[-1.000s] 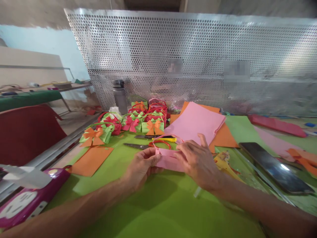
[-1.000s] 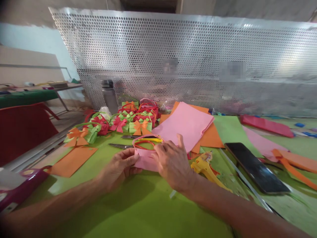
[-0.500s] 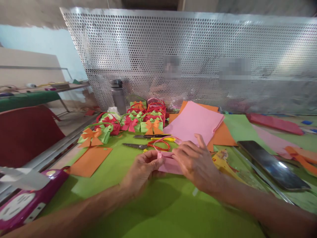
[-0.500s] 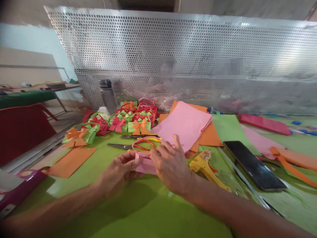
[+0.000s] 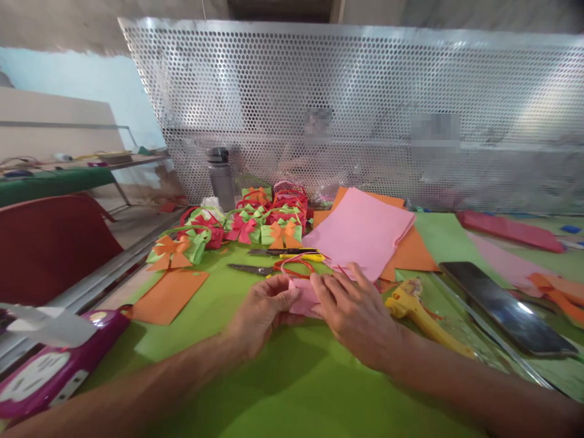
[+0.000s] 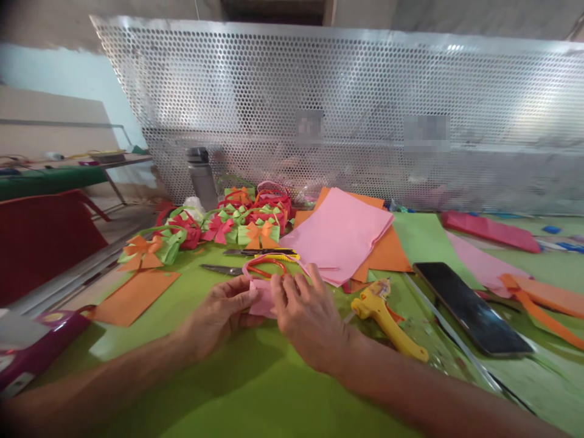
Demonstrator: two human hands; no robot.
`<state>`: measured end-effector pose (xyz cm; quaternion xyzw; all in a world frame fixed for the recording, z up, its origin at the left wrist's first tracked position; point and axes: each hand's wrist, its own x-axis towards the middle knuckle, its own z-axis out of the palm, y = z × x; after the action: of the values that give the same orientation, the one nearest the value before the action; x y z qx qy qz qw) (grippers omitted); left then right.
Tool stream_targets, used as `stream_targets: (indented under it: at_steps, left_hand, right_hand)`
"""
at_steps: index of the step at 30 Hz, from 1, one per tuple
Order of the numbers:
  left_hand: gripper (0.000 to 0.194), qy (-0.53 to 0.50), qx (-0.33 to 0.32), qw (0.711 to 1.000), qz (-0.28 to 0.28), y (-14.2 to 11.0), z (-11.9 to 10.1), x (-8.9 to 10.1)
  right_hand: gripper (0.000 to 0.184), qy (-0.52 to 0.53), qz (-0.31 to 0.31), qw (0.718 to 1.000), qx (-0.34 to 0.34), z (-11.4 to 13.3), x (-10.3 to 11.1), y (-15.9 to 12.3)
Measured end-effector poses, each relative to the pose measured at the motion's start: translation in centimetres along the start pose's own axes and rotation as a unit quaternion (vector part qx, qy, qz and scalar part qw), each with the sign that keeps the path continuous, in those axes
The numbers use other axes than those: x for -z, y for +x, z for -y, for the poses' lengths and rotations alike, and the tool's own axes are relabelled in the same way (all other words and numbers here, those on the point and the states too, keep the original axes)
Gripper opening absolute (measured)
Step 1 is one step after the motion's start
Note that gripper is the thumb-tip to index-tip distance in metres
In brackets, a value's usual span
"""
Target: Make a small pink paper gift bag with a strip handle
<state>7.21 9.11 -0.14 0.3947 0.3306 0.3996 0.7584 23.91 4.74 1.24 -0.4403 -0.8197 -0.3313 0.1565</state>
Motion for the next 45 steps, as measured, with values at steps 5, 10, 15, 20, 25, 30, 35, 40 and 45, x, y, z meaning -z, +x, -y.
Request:
stream_targets:
  at_steps: [5,10,15,20,25,30,35,40,45]
  left_hand:
    - [0.031,0.056,0.001,0.998,0.020,0.0,-0.5,-0.4]
    - [0.034,0.214,-0.069,0.974,-0.008,0.2,-1.1,-0.3]
    - [0.029,0.501,-0.220,0.832,-0.085,-0.7,-3.0,0.3]
    - [0.015,0.736,-0.356,0.576,-0.013,-2.3,-3.2,-0.4]
    - [0.016,0.801,-0.398,0.443,0.059,-2.6,-1.6,-0.5]
    - [0.019,0.817,-0.440,0.367,0.060,-2.5,-1.3,-0.4]
    - [0.026,0.817,-0.447,0.359,0.062,-2.5,-1.2,-0.2]
    - [0.032,0.798,-0.455,0.388,0.071,-2.4,-1.0,0.1]
    - [0.031,0.811,-0.460,0.354,0.070,-2.0,-1.0,0.7]
  right_hand:
    - [0.034,-0.027,-0.007,1.000,0.014,0.2,-0.1,-0.1]
    - [0.035,-0.021,-0.002,1.000,0.023,0.1,-0.1,-0.1]
    - [0.032,-0.020,-0.008,1.000,0.020,0.3,0.1,-0.2]
    - [0.030,-0.017,-0.015,0.999,0.042,0.6,0.7,-0.2]
    - [0.030,-0.007,-0.031,0.999,0.041,1.0,0.9,-0.3]
    - [0.026,0.031,0.003,0.999,0.029,0.8,1.6,-0.1]
    - [0.017,0.162,-0.006,0.986,-0.039,-1.6,4.4,0.9]
    - [0.026,0.177,-0.013,0.980,-0.089,-3.8,5.7,1.5]
    - [0.021,0.160,0.047,0.978,-0.122,-4.7,5.1,1.3]
